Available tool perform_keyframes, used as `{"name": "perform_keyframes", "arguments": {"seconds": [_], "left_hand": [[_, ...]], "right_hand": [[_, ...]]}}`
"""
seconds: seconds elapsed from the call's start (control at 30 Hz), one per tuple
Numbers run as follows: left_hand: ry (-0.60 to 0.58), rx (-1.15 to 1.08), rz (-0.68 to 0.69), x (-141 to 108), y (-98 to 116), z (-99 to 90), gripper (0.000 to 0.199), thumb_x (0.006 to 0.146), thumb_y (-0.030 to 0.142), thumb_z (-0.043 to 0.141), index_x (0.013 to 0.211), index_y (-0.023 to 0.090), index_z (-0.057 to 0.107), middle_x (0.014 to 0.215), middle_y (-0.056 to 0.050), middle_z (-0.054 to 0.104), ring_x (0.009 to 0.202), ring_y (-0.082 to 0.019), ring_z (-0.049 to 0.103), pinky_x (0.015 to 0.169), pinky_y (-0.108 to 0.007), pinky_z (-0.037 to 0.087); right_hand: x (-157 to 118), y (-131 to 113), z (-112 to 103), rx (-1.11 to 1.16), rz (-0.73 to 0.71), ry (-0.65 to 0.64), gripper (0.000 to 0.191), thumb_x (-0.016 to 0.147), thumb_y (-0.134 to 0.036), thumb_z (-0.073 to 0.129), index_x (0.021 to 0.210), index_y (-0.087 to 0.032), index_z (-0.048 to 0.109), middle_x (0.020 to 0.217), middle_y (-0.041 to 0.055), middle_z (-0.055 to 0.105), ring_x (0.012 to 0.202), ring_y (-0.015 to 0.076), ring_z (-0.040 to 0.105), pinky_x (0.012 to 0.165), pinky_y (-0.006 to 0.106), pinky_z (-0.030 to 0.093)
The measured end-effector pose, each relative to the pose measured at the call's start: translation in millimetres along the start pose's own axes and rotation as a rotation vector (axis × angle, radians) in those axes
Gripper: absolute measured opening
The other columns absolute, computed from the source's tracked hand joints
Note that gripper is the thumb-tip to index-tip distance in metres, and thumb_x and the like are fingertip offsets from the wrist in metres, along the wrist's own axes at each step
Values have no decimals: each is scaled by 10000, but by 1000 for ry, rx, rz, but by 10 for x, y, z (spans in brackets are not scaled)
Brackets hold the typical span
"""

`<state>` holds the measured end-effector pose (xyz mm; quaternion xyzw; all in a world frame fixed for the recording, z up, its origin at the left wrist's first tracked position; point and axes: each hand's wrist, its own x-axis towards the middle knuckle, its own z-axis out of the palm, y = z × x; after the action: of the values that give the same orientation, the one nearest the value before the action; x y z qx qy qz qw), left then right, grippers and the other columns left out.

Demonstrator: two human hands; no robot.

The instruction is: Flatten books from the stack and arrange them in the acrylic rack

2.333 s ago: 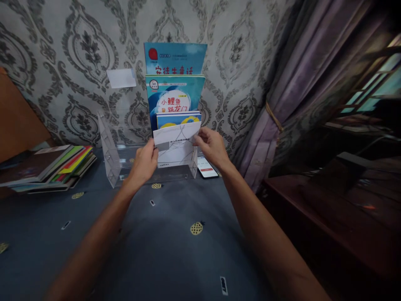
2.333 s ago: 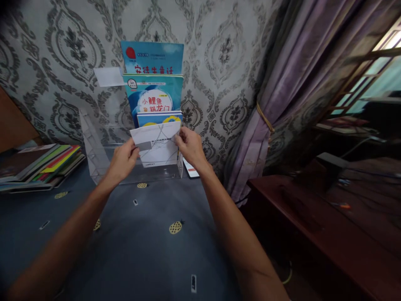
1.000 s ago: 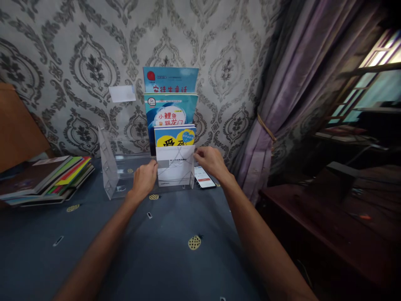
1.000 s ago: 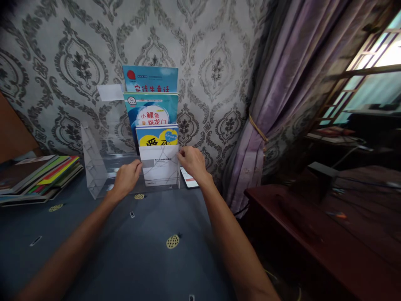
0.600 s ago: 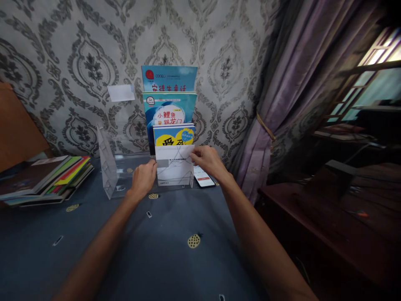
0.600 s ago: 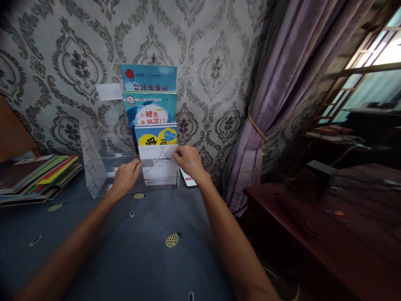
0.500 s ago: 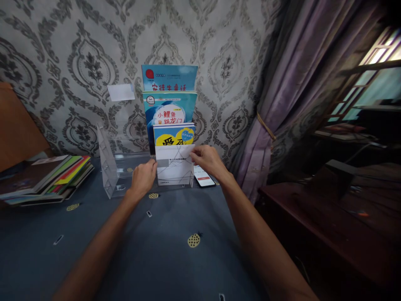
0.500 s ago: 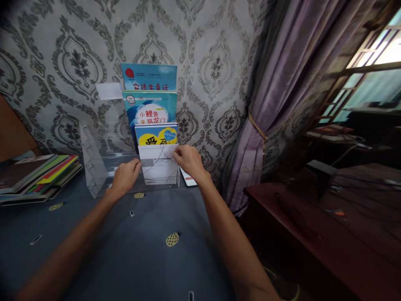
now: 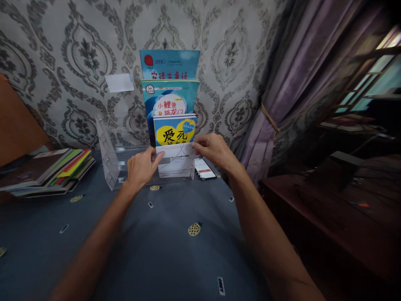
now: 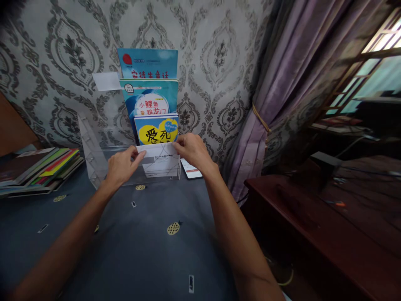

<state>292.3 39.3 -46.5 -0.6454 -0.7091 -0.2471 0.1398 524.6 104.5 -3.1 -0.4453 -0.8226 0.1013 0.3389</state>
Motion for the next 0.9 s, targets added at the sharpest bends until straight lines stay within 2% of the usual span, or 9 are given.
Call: {"name": "perform_keyframes", "arguments": {"seconds": [0.23, 0.47, 0.57, 0.7, 0.8, 0.9], "left_hand": [[-12, -35, 73, -21, 41, -60, 444, 952, 612, 468, 1040, 230, 676, 845, -57, 752, 821, -263, 702, 675, -311, 403], [-47, -20, 146, -24, 46, -105, 460, 910, 652, 528, 1004, 239, 707, 804, -45, 740, 802, -256, 695, 708, -321, 442], [-97, 1, 223, -25, 13, -157, 470, 910, 653, 545, 1053, 232, 697, 873, -45, 757, 842, -252, 703, 734, -315, 458], [-208, 38, 377, -35, -77, -276, 456, 940, 605, 541, 1167, 226, 653, 1065, -53, 756, 963, -256, 707, 756, -308, 481], [-263, 38, 442, -40, -193, -375, 390, 958, 518, 565, 1204, 223, 636, 1144, -56, 733, 1004, -239, 696, 771, -299, 492], [-213, 4, 425, -69, -384, -470, 305, 971, 428, 574, 1169, 209, 650, 1073, -44, 746, 948, -205, 696, 775, -282, 482]], "right_hand": [[-90, -119, -207, 5, -47, -53, 313, 881, -254, 579, 583, -193, 650, 510, -1, 640, 493, 132, 599, 532, 261, 394], [-208, -245, -317, 23, -135, 53, 259, 889, -256, 602, 648, -192, 672, 572, 4, 665, 537, 140, 612, 590, 287, 418], [-263, -341, -378, 56, -187, 71, 226, 893, -305, 585, 731, -198, 701, 614, 11, 685, 541, 145, 620, 575, 284, 431], [-328, -497, -462, 16, -192, 20, 287, 873, -410, 555, 852, -185, 733, 654, 37, 712, 557, 176, 653, 553, 293, 444], [-360, -566, -475, -8, -220, 12, 372, 855, -497, 529, 871, -195, 746, 686, 59, 737, 589, 209, 683, 546, 308, 460], [-388, -606, -470, -40, -242, -48, 462, 849, -608, 502, 916, -228, 756, 774, 62, 772, 646, 237, 716, 568, 330, 501]]}}
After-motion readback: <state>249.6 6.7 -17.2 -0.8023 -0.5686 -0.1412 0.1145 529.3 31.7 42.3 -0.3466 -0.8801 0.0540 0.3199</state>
